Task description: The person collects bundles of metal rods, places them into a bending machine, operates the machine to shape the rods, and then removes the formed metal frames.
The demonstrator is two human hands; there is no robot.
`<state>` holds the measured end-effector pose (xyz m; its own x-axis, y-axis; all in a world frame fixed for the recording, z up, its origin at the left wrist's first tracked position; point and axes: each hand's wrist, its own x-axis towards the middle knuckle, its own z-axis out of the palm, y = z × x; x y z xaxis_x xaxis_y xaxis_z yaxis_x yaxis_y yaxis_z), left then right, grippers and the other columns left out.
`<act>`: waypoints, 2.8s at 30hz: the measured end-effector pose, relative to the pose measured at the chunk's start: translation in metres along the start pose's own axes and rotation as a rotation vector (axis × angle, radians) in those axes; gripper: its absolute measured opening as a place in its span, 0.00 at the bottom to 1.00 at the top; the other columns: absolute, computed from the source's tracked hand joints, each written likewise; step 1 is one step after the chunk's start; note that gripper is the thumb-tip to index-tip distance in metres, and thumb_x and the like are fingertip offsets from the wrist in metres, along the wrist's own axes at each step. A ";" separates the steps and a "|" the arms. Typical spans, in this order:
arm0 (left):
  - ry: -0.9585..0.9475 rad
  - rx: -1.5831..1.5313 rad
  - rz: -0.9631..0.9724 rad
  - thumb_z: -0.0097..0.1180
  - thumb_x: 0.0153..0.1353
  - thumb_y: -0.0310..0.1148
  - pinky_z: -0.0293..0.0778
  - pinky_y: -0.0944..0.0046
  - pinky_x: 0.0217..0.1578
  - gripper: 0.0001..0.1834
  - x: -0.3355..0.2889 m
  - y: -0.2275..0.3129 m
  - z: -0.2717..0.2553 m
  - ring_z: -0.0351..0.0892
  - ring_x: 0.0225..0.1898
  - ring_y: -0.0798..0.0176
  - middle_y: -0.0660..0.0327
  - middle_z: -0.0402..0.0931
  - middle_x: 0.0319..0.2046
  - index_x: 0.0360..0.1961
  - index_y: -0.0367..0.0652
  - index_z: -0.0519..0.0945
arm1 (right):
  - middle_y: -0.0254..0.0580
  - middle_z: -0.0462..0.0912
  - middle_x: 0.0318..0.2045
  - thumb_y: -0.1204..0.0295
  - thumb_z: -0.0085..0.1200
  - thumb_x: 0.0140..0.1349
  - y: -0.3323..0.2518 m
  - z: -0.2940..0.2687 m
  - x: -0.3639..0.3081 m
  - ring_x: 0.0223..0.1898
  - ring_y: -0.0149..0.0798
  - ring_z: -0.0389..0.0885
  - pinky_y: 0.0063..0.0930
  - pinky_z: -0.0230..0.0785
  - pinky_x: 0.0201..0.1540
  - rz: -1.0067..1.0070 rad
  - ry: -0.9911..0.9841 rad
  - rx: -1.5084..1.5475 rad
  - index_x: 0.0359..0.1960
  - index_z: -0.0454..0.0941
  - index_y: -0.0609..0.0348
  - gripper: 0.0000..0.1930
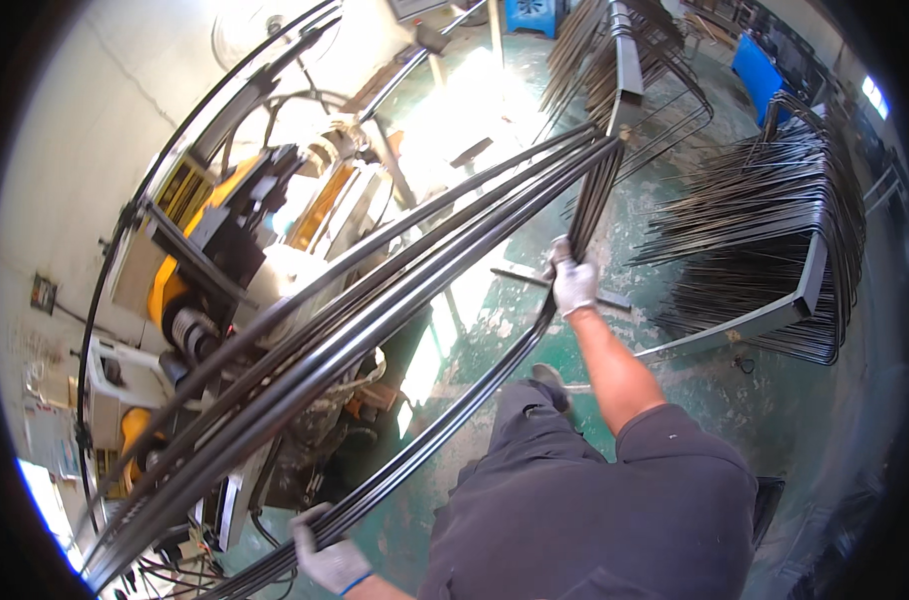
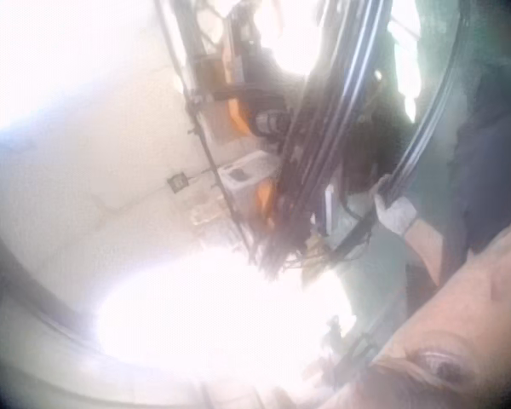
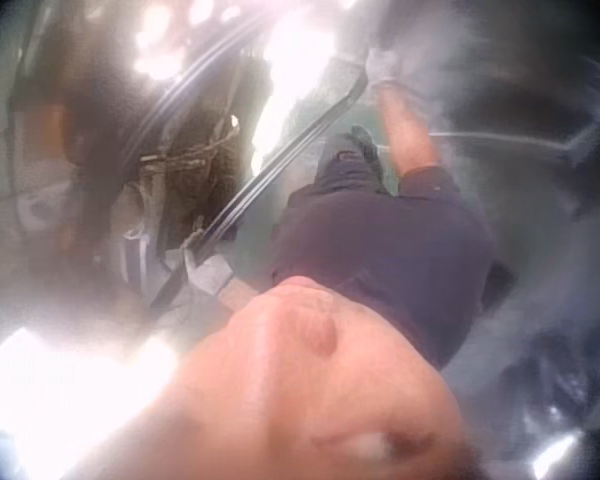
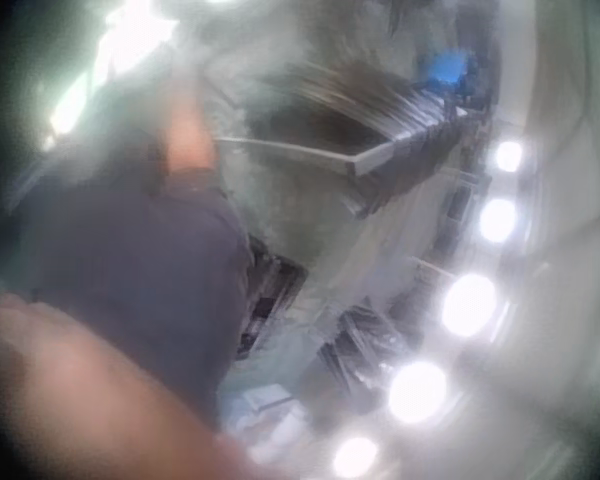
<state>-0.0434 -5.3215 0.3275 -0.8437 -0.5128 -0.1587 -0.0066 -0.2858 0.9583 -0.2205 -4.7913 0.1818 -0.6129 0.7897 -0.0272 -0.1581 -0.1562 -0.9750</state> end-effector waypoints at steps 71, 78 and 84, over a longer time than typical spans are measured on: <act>1.692 1.938 -0.625 0.69 0.61 0.37 0.76 0.50 0.54 0.17 -0.596 0.063 -0.833 0.80 0.49 0.45 0.50 0.85 0.45 0.45 0.35 0.86 | 0.56 0.77 0.58 0.48 0.75 0.50 0.261 -0.040 -1.292 0.61 0.54 0.76 0.43 0.68 0.65 -1.214 -2.637 -0.699 0.70 0.65 0.71 0.52; 1.773 1.834 -0.757 0.69 0.59 0.29 0.76 0.50 0.55 0.13 -0.592 0.069 -0.842 0.80 0.51 0.44 0.50 0.84 0.47 0.44 0.37 0.86 | 0.51 0.81 0.40 0.58 0.76 0.51 0.251 -0.092 -1.325 0.46 0.55 0.80 0.48 0.74 0.50 -1.204 -2.691 -0.762 0.41 0.78 0.58 0.24; 1.765 1.828 -0.757 0.68 0.58 0.28 0.76 0.49 0.54 0.12 -0.594 0.068 -0.849 0.80 0.49 0.43 0.49 0.84 0.46 0.43 0.37 0.85 | 0.50 0.86 0.39 0.59 0.70 0.59 0.274 -0.104 -1.331 0.45 0.56 0.86 0.50 0.79 0.48 -1.227 -3.032 -0.987 0.40 0.80 0.56 0.17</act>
<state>0.9129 -5.7233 0.2856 0.3515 -0.7688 0.5343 -0.8244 -0.5246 -0.2126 0.6326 -5.8237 -0.0726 0.4234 -0.7024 -0.5721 -0.8857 -0.1883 -0.4243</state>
